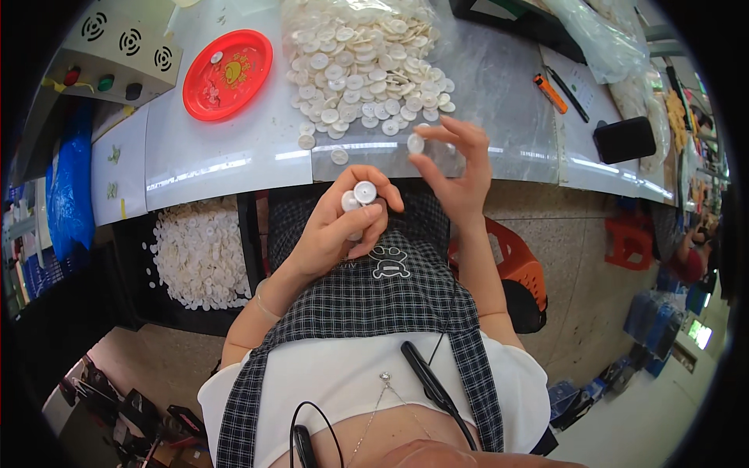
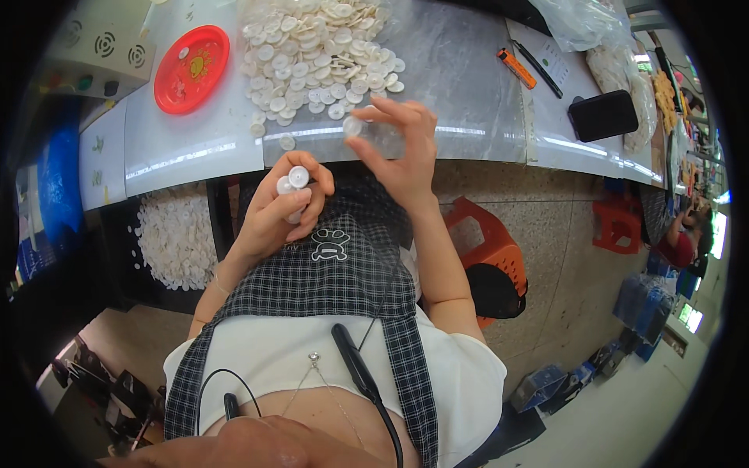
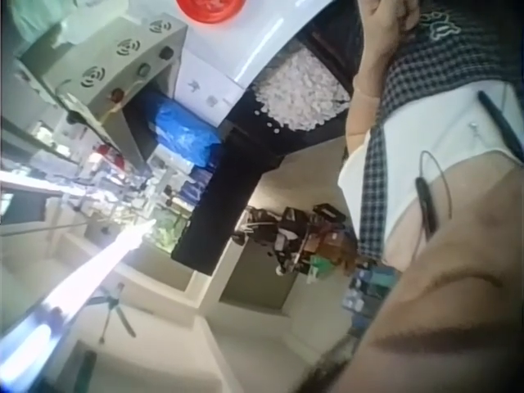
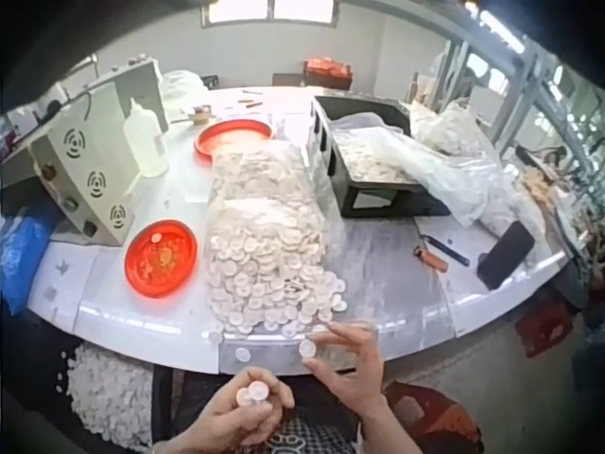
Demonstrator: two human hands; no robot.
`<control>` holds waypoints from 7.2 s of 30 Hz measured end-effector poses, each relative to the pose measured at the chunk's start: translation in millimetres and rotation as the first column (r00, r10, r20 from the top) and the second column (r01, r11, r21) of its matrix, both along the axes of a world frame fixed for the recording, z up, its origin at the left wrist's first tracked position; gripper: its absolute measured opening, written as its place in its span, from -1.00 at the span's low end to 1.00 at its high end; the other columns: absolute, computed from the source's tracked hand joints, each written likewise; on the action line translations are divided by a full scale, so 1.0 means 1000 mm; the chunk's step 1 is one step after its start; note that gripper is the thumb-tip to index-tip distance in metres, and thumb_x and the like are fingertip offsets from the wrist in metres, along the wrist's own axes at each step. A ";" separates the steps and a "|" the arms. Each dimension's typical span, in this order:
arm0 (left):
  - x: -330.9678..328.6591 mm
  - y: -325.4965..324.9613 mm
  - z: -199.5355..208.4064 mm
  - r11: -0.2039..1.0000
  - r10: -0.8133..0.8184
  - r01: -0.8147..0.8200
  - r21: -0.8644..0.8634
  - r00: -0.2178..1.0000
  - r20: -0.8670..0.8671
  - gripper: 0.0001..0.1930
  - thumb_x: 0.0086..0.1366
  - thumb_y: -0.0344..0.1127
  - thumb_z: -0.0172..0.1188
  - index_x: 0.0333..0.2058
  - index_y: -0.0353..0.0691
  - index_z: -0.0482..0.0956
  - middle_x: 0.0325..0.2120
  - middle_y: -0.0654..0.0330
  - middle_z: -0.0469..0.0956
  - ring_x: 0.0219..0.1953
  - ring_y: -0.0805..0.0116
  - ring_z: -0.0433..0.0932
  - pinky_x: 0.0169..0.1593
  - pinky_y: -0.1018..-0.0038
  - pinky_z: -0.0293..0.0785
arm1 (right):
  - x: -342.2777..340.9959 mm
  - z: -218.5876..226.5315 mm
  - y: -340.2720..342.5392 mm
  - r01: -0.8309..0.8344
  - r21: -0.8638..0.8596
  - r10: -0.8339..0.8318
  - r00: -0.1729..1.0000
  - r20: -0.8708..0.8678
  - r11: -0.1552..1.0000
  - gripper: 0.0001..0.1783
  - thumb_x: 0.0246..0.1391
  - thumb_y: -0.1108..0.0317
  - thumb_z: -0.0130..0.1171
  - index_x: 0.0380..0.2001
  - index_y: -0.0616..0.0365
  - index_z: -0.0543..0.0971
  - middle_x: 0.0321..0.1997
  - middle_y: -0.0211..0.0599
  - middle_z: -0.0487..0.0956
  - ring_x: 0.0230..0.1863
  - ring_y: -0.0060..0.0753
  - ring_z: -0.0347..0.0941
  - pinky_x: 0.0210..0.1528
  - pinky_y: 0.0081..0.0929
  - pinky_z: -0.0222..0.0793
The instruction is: Assembling small white plastic circular parts by hand at a workbench.
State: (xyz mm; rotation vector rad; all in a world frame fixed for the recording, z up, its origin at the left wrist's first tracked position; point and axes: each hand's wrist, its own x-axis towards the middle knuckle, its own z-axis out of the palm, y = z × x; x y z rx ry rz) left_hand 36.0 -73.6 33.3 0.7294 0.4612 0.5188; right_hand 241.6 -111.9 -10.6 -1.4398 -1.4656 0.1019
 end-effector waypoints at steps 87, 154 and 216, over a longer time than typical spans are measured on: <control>-0.047 0.028 -0.026 0.860 0.458 -0.355 0.365 0.854 -0.248 -0.70 0.14 -0.47 0.38 -0.17 -0.25 0.49 -0.34 0.39 0.45 -0.40 0.75 0.34 -0.35 0.80 0.27 | -0.077 0.002 0.057 -0.306 -0.162 0.327 0.937 0.125 0.938 -0.59 -0.07 0.56 0.26 -0.08 0.10 0.55 -0.09 -0.34 0.60 -0.24 -0.32 0.51 -0.18 -0.42 0.47; -0.024 0.033 -0.030 0.885 0.375 -0.263 0.384 0.891 -0.255 -0.70 0.09 -0.53 0.40 -0.18 -0.28 0.56 -0.37 0.36 0.48 -0.35 0.70 0.42 -0.29 0.77 0.37 | -0.052 0.005 0.044 -0.216 -0.146 0.225 0.973 0.051 0.965 -0.77 -0.05 0.50 0.31 -0.28 0.17 0.54 -0.21 -0.31 0.61 -0.22 -0.32 0.54 -0.23 -0.44 0.46; -0.201 -0.025 -0.106 0.671 0.655 0.243 0.701 0.248 -0.714 -0.42 0.10 -0.39 0.33 0.11 -0.28 0.34 0.01 -0.01 0.41 0.04 0.15 0.43 0.13 0.32 0.32 | -0.035 0.001 0.024 -0.020 -0.112 0.033 0.993 0.114 0.993 -0.80 -0.19 0.55 0.39 -0.43 0.14 0.61 -0.37 -0.36 0.57 -0.29 -0.34 0.46 -0.24 -0.46 0.37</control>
